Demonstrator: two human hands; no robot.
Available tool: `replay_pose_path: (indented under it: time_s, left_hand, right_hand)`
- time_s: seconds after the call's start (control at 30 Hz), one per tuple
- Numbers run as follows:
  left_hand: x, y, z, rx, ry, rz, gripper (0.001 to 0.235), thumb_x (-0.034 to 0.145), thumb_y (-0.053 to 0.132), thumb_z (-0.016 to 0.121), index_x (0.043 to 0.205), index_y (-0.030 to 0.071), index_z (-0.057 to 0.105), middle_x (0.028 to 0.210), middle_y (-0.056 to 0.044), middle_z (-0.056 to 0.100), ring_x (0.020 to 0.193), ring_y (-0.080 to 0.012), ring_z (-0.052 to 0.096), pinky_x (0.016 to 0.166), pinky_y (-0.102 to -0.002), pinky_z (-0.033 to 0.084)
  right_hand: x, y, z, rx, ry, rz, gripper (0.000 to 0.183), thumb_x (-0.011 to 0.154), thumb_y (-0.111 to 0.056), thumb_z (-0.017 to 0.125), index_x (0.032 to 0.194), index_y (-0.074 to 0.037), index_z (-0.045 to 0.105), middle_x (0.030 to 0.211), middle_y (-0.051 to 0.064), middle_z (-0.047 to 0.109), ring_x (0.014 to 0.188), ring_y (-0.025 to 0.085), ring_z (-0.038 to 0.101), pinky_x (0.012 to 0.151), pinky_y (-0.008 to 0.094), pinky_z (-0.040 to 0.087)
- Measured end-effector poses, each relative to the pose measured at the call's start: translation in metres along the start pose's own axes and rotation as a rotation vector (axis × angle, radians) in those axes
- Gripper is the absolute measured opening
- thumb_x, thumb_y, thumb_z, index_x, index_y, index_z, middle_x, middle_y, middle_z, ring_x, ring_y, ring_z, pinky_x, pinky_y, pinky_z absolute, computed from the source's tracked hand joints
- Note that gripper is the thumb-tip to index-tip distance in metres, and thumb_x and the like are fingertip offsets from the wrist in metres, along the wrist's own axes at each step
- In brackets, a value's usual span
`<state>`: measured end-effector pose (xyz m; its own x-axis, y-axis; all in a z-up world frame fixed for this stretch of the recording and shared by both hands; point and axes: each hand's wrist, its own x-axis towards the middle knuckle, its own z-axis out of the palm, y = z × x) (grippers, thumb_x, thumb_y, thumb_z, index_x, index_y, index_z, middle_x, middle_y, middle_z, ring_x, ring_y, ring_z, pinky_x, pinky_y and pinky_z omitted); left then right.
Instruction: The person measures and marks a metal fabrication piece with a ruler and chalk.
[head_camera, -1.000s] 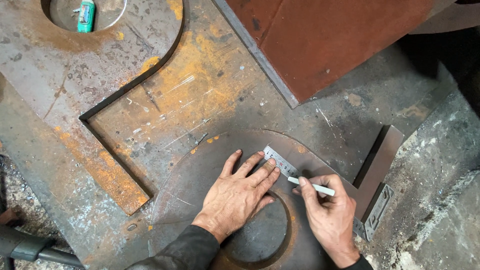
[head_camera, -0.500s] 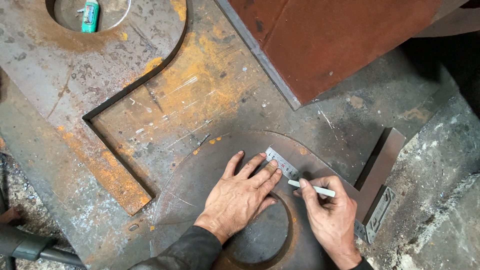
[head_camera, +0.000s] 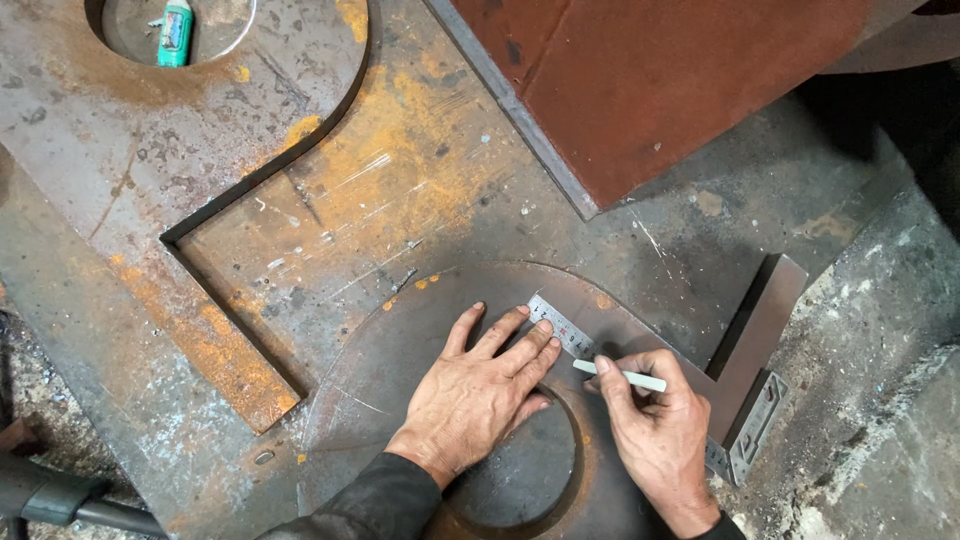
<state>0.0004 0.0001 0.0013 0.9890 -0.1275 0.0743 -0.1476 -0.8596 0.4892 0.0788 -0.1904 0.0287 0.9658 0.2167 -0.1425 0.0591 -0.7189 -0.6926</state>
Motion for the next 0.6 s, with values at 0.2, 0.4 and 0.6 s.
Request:
replay_pose_path:
  time_s: [0.2, 0.4, 0.6]
  left_hand:
    - [0.000, 0.000, 0.000, -0.002, 0.000, 0.001, 0.061, 0.091, 0.049, 0.057, 0.142, 0.014, 0.054, 0.148, -0.002, 0.049, 0.143, -0.0258, 0.034, 0.118, -0.058, 0.020]
    - [0.001, 0.000, 0.000, -0.001, 0.004, 0.001, 0.061, 0.091, 0.050, 0.057, 0.141, 0.015, 0.055, 0.148, -0.002, 0.049, 0.143, -0.0257, 0.034, 0.118, -0.058, 0.019]
    - [0.000, 0.000, 0.002, -0.005, 0.007, -0.006, 0.062, 0.092, 0.050, 0.056, 0.142, 0.015, 0.055, 0.148, -0.002, 0.050, 0.143, -0.0257, 0.035, 0.118, -0.058, 0.019]
  right_hand:
    - [0.002, -0.004, 0.000, -0.012, -0.005, 0.017, 0.018, 0.091, -0.020, 0.074, 0.088, -0.005, 0.065, 0.068, 0.006, 0.078, 0.064, 0.010, 0.076, 0.049, 0.024, 0.056]
    - [0.005, -0.005, 0.000, 0.020, -0.039, 0.046, 0.017, 0.091, -0.019, 0.072, 0.088, -0.005, 0.064, 0.067, 0.007, 0.077, 0.069, 0.011, 0.079, 0.052, 0.024, 0.061]
    - [0.007, 0.006, -0.004, 0.150, -0.129, 0.073, 0.013, 0.089, -0.015, 0.072, 0.087, -0.003, 0.066, 0.073, 0.011, 0.078, 0.071, 0.016, 0.081, 0.055, 0.027, 0.067]
